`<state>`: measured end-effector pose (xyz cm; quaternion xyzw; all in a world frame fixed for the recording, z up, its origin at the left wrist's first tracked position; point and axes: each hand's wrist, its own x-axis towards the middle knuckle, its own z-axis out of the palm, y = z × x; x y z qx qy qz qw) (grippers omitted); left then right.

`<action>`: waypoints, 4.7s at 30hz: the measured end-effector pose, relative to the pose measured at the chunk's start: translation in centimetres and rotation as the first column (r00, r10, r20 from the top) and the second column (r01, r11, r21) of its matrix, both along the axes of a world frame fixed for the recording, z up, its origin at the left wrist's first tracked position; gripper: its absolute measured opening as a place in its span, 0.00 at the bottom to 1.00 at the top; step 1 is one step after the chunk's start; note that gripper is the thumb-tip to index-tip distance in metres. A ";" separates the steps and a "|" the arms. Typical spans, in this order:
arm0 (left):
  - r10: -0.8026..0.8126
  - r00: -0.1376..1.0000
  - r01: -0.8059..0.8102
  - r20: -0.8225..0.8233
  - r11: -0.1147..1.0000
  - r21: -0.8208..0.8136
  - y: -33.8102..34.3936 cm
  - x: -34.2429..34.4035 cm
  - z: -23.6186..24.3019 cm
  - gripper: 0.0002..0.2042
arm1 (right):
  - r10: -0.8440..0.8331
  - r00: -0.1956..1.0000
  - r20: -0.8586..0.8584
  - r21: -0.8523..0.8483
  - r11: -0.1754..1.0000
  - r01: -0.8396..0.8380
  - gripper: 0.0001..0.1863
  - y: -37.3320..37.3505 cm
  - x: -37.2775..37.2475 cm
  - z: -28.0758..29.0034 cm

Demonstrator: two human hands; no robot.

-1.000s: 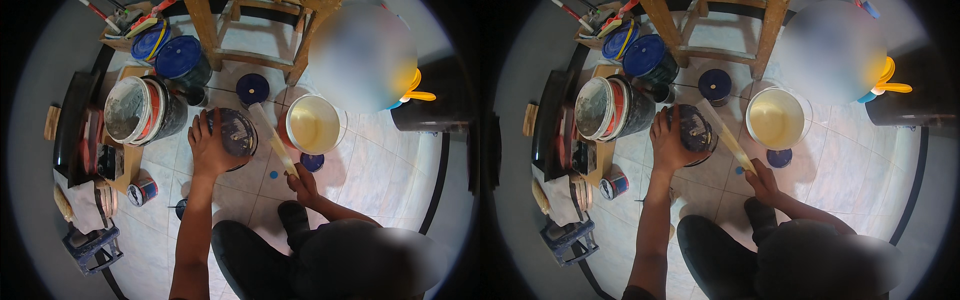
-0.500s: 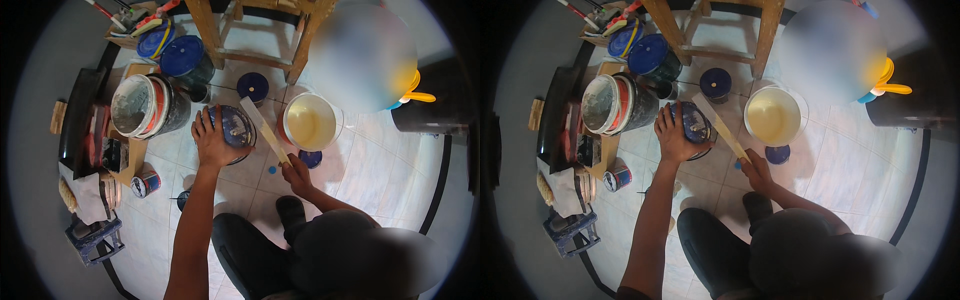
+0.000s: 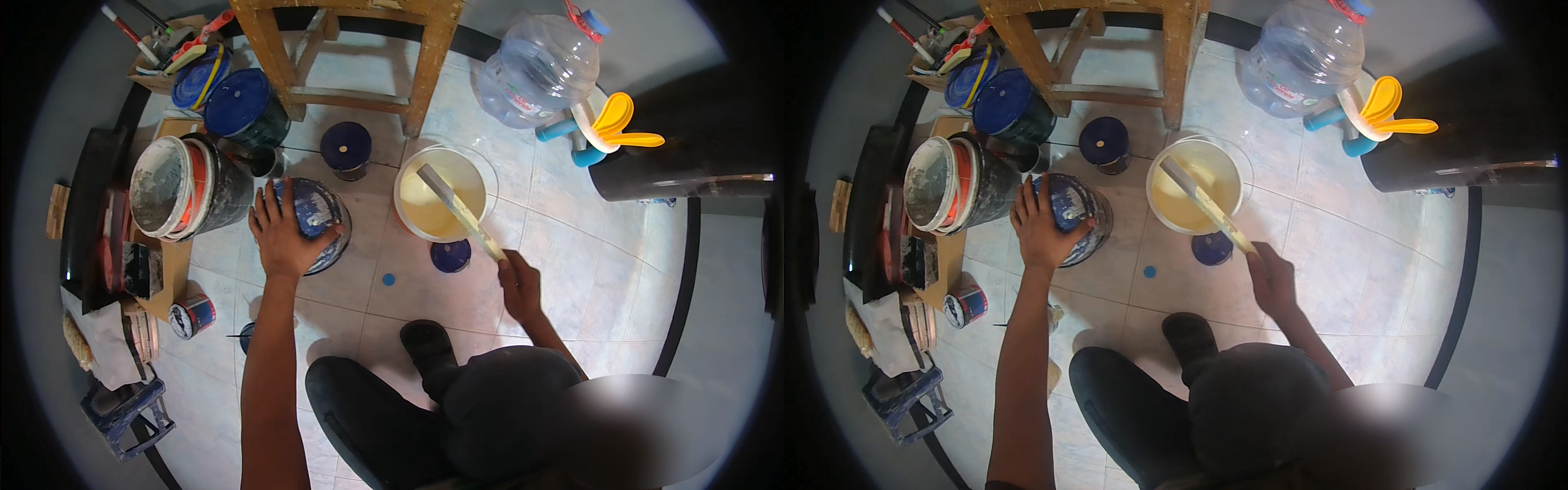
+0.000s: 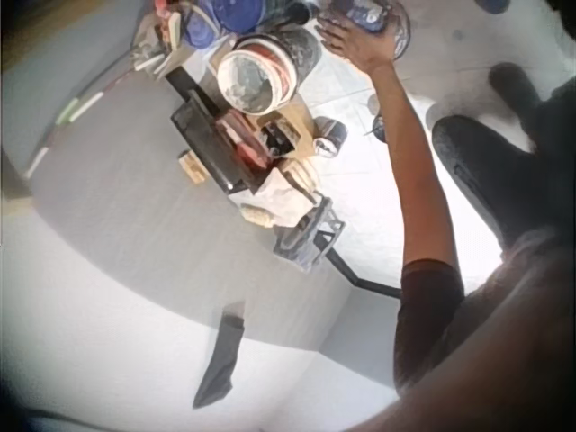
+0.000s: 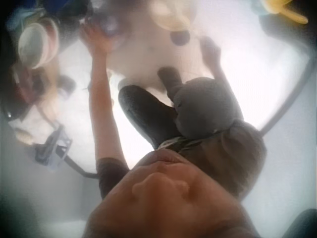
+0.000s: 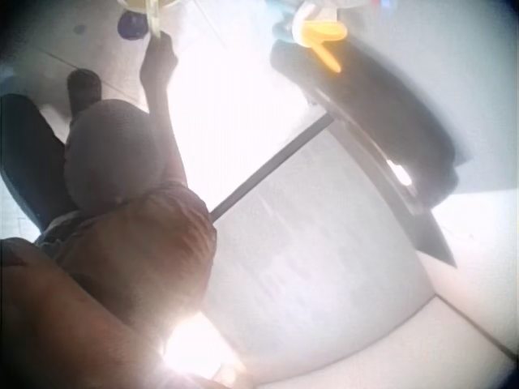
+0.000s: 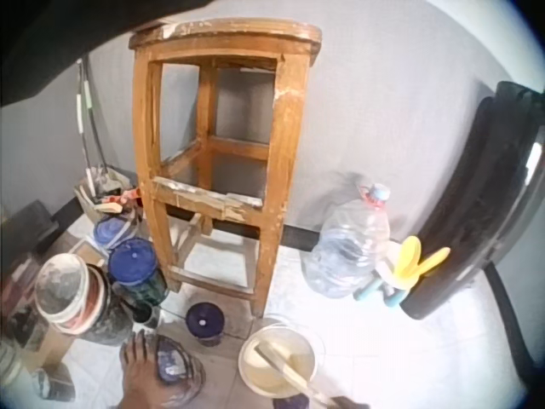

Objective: The person kneels on the floor and opens a paint can, then pours its contents into a larger bucket. They use a wooden stick to stir the mixture and add liquid from a plastic bottle before continuing to mix.

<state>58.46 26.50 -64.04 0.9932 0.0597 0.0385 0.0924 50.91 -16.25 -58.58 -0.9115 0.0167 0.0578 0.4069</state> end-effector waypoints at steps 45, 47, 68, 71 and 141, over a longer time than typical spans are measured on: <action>0.007 1.000 -0.001 0.019 0.956 -0.292 2.7 -0.3 2.4 0.65 | 0.620 0.780 0.084 -0.502 0.703 -0.505 0.54 51.9 39.9 -1.6; 0.012 1.000 -0.016 -0.015 0.950 -0.312 3.1 -0.6 2.4 0.64 | 0.637 0.765 -0.092 -0.443 0.662 -0.605 0.65 53.4 41.8 -1.9; -0.063 0.998 0.061 0.008 0.919 -0.389 4.0 -0.9 2.7 0.64 | 0.600 0.784 -0.158 -0.599 0.573 -0.559 0.70 55.8 40.3 -3.4; -0.027 1.000 0.027 0.005 0.925 -0.378 3.9 -1.5 2.6 0.63 | 0.633 0.774 -0.008 -0.634 0.596 -0.493 0.60 55.1 38.9 -4.1; 0.289 0.876 0.077 0.387 0.708 -0.702 2.9 -2.8 -6.8 0.39 | 0.908 0.381 0.175 -0.021 0.391 -0.920 0.43 50.1 6.5 10.7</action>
